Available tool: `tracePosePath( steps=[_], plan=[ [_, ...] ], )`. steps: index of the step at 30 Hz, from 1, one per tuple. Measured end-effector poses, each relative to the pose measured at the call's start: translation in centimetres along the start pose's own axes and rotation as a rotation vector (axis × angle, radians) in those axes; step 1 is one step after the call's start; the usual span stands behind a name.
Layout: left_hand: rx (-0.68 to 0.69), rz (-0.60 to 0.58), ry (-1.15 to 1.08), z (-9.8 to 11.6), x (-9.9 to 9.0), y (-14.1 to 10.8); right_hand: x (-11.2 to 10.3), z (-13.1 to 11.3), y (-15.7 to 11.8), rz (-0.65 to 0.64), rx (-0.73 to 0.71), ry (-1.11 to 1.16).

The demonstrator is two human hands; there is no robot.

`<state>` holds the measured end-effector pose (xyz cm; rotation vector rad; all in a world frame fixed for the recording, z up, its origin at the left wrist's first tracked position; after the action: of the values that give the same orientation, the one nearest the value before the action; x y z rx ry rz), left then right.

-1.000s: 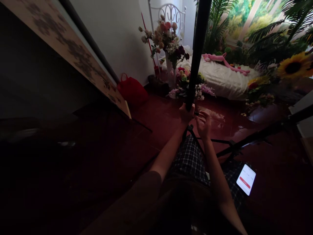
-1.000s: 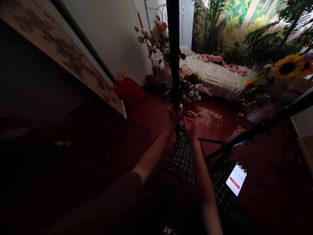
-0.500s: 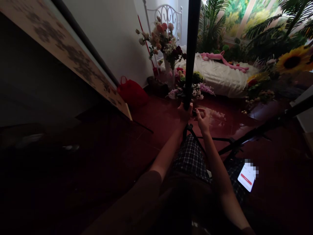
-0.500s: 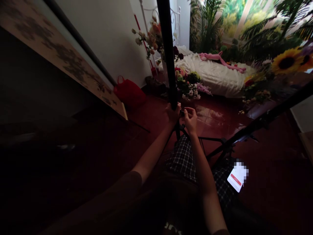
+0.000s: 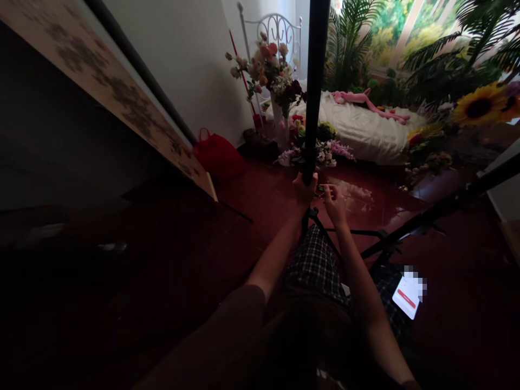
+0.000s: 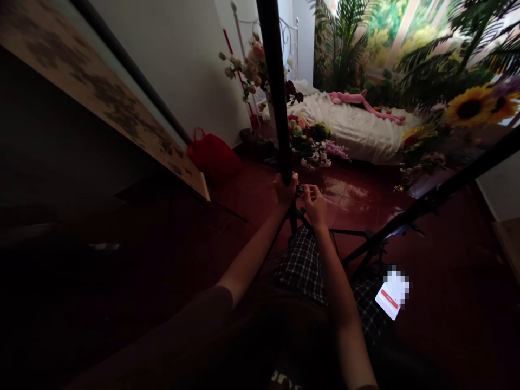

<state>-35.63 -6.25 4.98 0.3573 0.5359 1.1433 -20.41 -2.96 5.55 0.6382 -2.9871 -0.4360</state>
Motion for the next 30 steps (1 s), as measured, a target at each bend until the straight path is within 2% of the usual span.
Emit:
tracePosePath(
  steps=[5, 9, 13, 19, 23, 26, 28, 30],
  plan=[
    [-0.015, 0.003, -0.001, -0.5, 0.2, -0.1, 0.0, -0.2, -0.6, -0.022, -0.012, -0.09],
    [-0.013, 0.001, 0.008, -0.4, 0.1, -0.1, 0.2, -0.5, -0.9, 0.026, -0.007, -0.132],
    [-0.003, -0.006, 0.015, 0.0, -0.4, -0.2, 0.4, 0.1, -0.9, 0.069, 0.057, -0.055],
    [-0.006, -0.063, -0.003, 0.3, -0.6, -0.4, 0.6, -0.1, 0.0, 0.117, 0.049, 0.002],
    [-0.034, -0.084, -0.034, -0.2, -0.2, -0.4, 0.0, 0.4, -0.3, 0.018, 0.109, 0.144],
    [-0.05, -0.089, -0.063, -0.5, 0.3, -0.4, -2.3, 1.8, -2.3, -0.049, 0.211, 0.223],
    [-0.045, -0.071, -0.071, -0.6, 0.6, -0.4, -5.3, 2.9, -4.1, 0.032, 0.257, 0.261],
    [-0.037, -0.04, -0.062, -0.5, 0.7, -0.2, -9.0, 3.6, -5.9, 0.185, 0.265, 0.323]
  ],
)
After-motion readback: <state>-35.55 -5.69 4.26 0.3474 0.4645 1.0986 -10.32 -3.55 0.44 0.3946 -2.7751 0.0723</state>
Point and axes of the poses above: each hand's wrist, its own y-axis towards the middle knuckle, its own x-axis out of the palm, z = x × y, the point moved 7 cm from there along y, towards the middle knuckle, and after that the axes turned 15 degrees about y, right-handed, at the moved point
